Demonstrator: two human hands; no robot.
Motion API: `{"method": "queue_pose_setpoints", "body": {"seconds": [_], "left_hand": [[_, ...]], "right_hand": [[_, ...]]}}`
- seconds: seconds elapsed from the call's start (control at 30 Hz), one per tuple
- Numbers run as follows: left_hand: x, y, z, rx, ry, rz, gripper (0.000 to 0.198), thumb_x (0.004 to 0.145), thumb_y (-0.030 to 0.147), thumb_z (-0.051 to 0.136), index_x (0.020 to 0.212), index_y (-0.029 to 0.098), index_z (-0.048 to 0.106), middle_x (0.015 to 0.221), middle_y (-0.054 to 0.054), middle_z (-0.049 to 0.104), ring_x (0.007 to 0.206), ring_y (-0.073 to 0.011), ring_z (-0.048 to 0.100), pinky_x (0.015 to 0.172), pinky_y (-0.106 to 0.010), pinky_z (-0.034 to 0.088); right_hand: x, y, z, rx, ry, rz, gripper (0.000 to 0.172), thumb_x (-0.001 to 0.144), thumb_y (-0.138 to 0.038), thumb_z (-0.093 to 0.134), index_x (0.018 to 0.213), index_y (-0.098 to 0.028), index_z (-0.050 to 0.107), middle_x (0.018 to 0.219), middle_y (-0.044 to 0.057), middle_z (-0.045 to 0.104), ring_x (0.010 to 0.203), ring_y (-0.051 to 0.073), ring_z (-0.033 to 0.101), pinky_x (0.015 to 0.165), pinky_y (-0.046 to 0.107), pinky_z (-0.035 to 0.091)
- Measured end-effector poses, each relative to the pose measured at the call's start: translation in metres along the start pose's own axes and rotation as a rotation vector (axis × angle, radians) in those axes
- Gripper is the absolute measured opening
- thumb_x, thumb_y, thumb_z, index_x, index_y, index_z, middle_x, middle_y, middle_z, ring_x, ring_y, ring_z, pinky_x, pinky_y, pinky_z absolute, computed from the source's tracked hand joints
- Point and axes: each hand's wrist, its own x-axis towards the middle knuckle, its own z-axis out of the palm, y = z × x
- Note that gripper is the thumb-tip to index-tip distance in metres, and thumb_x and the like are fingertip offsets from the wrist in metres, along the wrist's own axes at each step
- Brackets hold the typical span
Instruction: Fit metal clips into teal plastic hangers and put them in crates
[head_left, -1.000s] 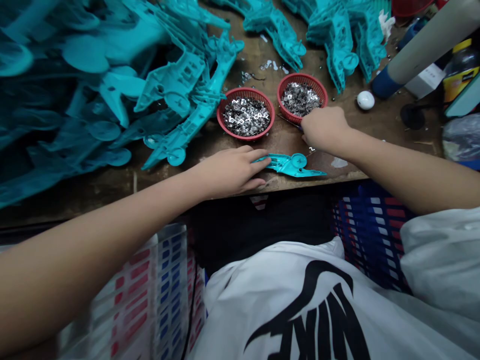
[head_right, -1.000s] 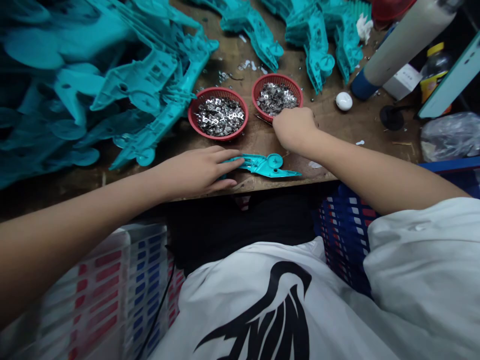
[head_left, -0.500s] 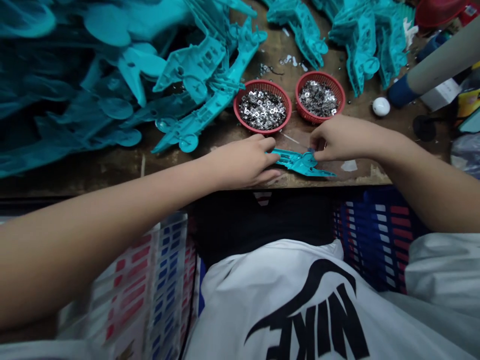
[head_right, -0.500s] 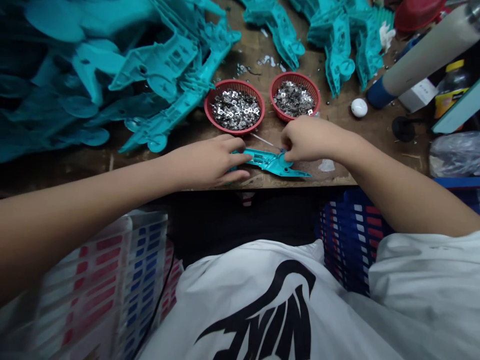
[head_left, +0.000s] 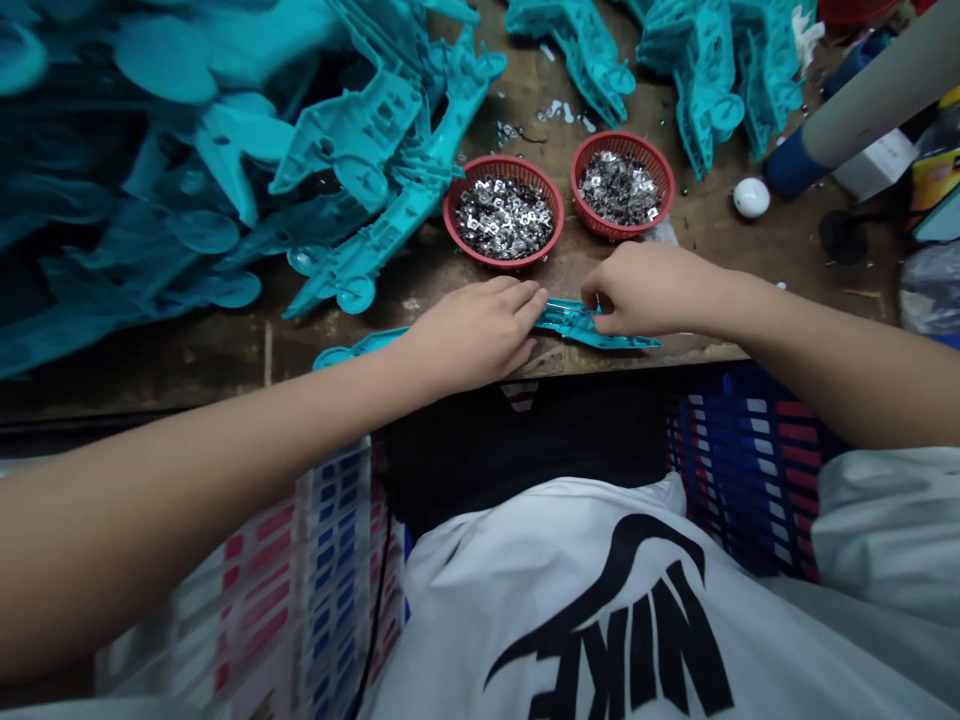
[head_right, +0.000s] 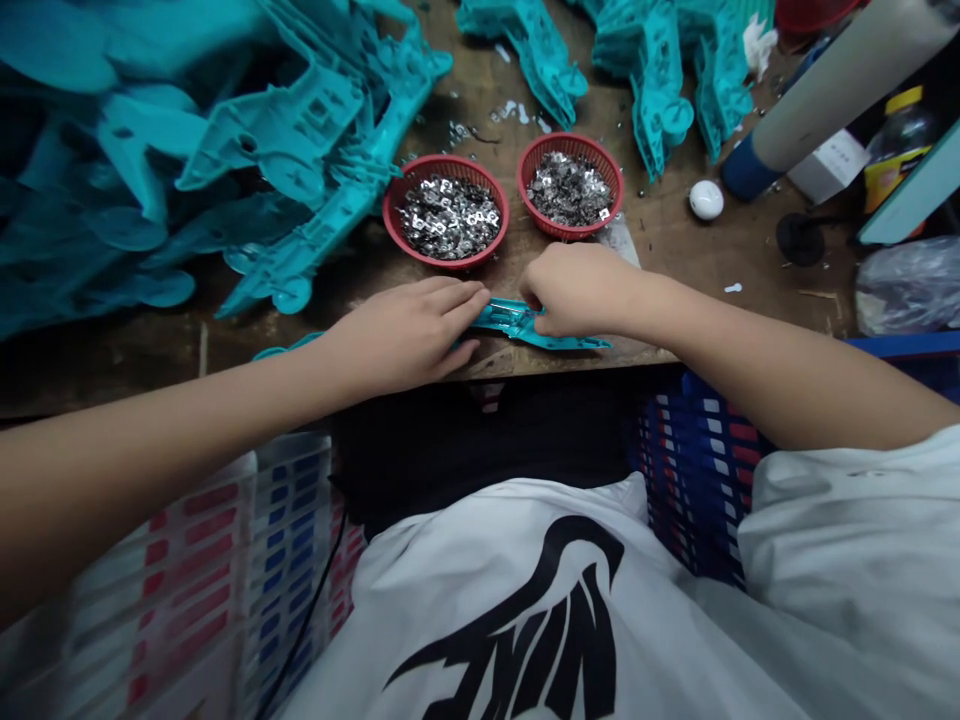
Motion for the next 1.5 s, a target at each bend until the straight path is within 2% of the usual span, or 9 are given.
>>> {"method": "queue_pose_setpoints", "body": {"seconds": [0.17,0.43,0.8,1.0,1.2,1.27,1.33,1.4,1.5], "left_hand": [[0.0,-0.004,0.003,0.011,-0.036,-0.028,0.069,0.125,0.033,0.054,0.182,-0.002,0.067,0.178,-0.032,0.077,0.168,-0.0458,0.076,0.143,-0.059,0.065],[0.001,-0.007,0.022,-0.077,-0.085,-0.03,0.079,0.126,0.031,0.056,0.194,-0.008,0.047,0.204,-0.036,0.045,0.193,-0.0463,0.049,0.158,-0.058,0.047],[0.006,0.0,0.026,-0.056,-0.086,-0.033,0.08,0.126,0.031,0.051,0.191,-0.015,0.047,0.198,-0.04,0.052,0.188,-0.0515,0.054,0.159,-0.061,0.045],[0.004,-0.007,0.024,-0.131,-0.054,-0.029,0.083,0.121,0.033,0.06,0.192,-0.008,0.05,0.195,-0.037,0.058,0.187,-0.0488,0.057,0.158,-0.062,0.047],[0.0,-0.017,0.031,-0.188,-0.005,0.009,0.109,0.116,0.031,0.066,0.202,-0.009,0.012,0.197,-0.039,0.055,0.191,-0.0456,0.051,0.154,-0.058,0.05],[0.0,-0.015,0.032,-0.194,0.023,0.009,0.104,0.117,0.029,0.067,0.203,-0.004,0.019,0.198,-0.036,0.055,0.19,-0.0452,0.053,0.154,-0.058,0.051],[0.0,-0.011,0.03,-0.169,0.018,0.018,0.087,0.119,0.029,0.065,0.198,0.001,0.04,0.198,-0.034,0.056,0.187,-0.0477,0.056,0.153,-0.062,0.052],[0.001,-0.008,0.027,-0.132,0.002,0.026,0.073,0.121,0.028,0.062,0.189,0.002,0.057,0.195,-0.035,0.059,0.183,-0.0508,0.061,0.152,-0.067,0.053],[0.002,-0.006,0.023,-0.104,0.01,0.04,0.064,0.121,0.026,0.061,0.18,0.0,0.066,0.19,-0.036,0.064,0.179,-0.0519,0.065,0.149,-0.068,0.057]], "right_hand": [[-0.001,-0.012,-0.009,-0.095,-0.109,0.078,0.033,0.109,-0.033,0.081,0.135,-0.025,0.101,0.111,0.011,0.096,0.099,0.032,0.087,0.084,0.038,0.055],[-0.001,-0.017,-0.006,-0.109,-0.107,0.041,0.043,0.111,-0.026,0.078,0.148,-0.025,0.099,0.115,0.014,0.096,0.105,0.035,0.088,0.089,0.04,0.057],[0.002,-0.029,0.0,-0.201,-0.037,0.013,0.031,0.112,-0.016,0.072,0.126,-0.017,0.1,0.113,0.021,0.094,0.102,0.039,0.089,0.082,0.042,0.056],[0.003,-0.04,0.0,-0.215,-0.051,0.035,0.036,0.114,-0.012,0.069,0.133,-0.017,0.099,0.113,0.022,0.094,0.104,0.037,0.09,0.082,0.039,0.055],[-0.007,0.004,-0.006,-0.135,-0.018,-0.01,0.013,0.102,-0.027,0.091,0.11,-0.022,0.1,0.095,0.013,0.09,0.096,0.035,0.086,0.086,0.041,0.056],[-0.01,0.023,-0.009,-0.08,0.018,-0.03,0.012,0.1,-0.032,0.094,0.108,-0.024,0.098,0.09,0.01,0.088,0.094,0.033,0.083,0.087,0.041,0.056],[-0.011,0.036,-0.012,-0.012,0.069,-0.033,0.016,0.102,-0.033,0.091,0.113,-0.023,0.097,0.093,0.008,0.088,0.095,0.031,0.082,0.089,0.04,0.056],[-0.009,0.04,-0.012,0.086,0.132,-0.042,0.021,0.105,-0.032,0.085,0.119,-0.021,0.095,0.099,0.008,0.089,0.098,0.03,0.082,0.093,0.039,0.057],[-0.002,0.03,-0.008,0.261,0.195,-0.089,0.025,0.108,-0.033,0.08,0.126,-0.019,0.092,0.107,0.008,0.09,0.101,0.029,0.082,0.096,0.039,0.058]]}}
